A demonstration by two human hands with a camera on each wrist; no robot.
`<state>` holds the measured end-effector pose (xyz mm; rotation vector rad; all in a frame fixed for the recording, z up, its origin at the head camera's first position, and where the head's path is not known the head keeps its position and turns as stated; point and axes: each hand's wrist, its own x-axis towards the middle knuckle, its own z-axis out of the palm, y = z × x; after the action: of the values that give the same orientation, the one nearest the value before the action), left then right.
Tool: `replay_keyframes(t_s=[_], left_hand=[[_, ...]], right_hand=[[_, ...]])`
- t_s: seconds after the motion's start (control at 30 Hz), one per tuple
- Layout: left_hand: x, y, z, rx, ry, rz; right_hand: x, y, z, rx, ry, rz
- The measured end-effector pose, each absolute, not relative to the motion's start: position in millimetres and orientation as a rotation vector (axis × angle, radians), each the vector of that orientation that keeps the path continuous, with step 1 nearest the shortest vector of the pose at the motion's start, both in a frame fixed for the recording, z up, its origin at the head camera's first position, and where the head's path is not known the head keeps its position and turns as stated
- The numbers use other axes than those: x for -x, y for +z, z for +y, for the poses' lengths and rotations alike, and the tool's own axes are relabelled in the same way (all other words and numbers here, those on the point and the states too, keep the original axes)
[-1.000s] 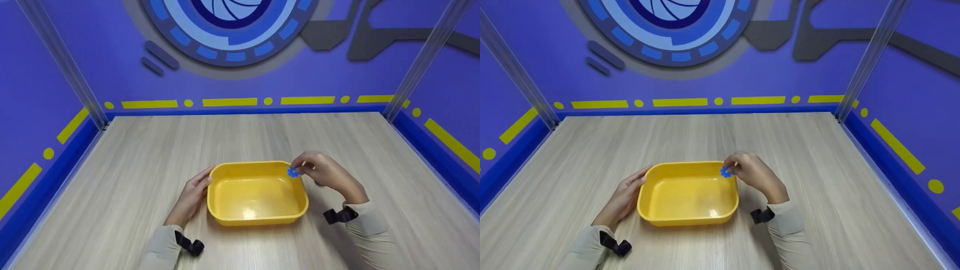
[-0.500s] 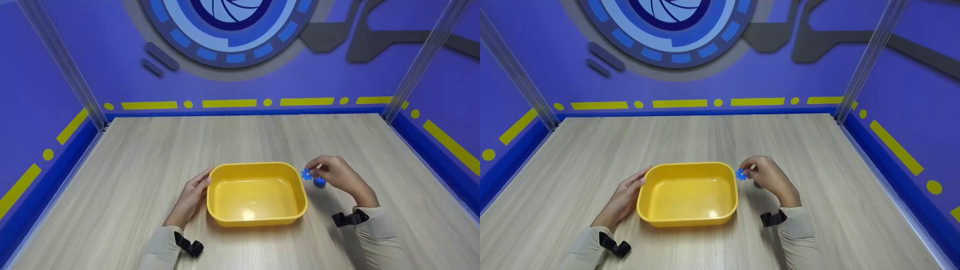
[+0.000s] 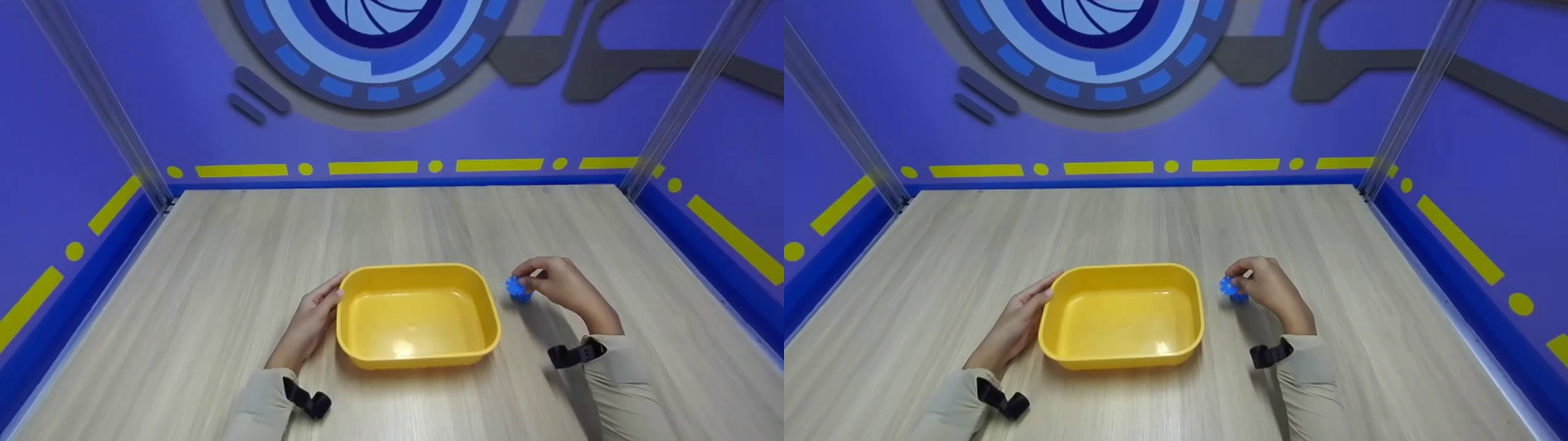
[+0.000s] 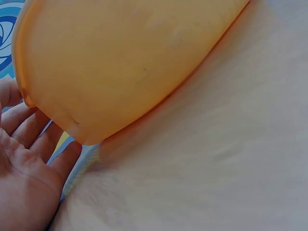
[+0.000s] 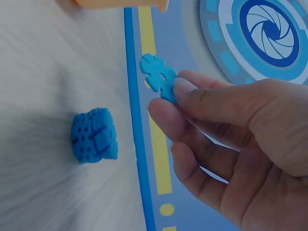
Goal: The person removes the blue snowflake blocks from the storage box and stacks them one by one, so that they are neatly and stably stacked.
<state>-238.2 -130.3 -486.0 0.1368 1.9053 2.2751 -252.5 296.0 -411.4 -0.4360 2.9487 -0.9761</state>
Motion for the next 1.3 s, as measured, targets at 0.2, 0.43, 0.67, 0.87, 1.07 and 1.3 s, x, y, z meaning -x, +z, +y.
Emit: replay_keyframes(t_s=[0.2,0.43,0.67,0.87,1.07,1.3], left_hand=[[239.1,-486.5,-130.0,-0.116,2.268,1.916],[240.1,-486.3,-129.1,-0.102,2.262,1.927],[240.0,-486.1,-129.4,-0.09,2.254,1.936],[239.7,-486.0,-130.3,-0.074,2.251,1.94],[239.3,-485.5,-130.4,-0.067,2.252,1.942],[238.7,-485.3,-129.6,-0.092,2.25,1.943]], right_hand=[[254.7,-415.8,303.3,0.391,-1.016,2.942],[254.9,-418.8,307.7,0.304,-1.06,2.949],[255.1,-421.2,306.9,0.196,-1.043,2.923],[255.7,-423.9,307.3,0.159,-1.023,2.915],[257.3,-424.5,308.6,0.148,-1.015,2.907],[257.8,-426.4,309.9,0.132,-0.986,2.915]])
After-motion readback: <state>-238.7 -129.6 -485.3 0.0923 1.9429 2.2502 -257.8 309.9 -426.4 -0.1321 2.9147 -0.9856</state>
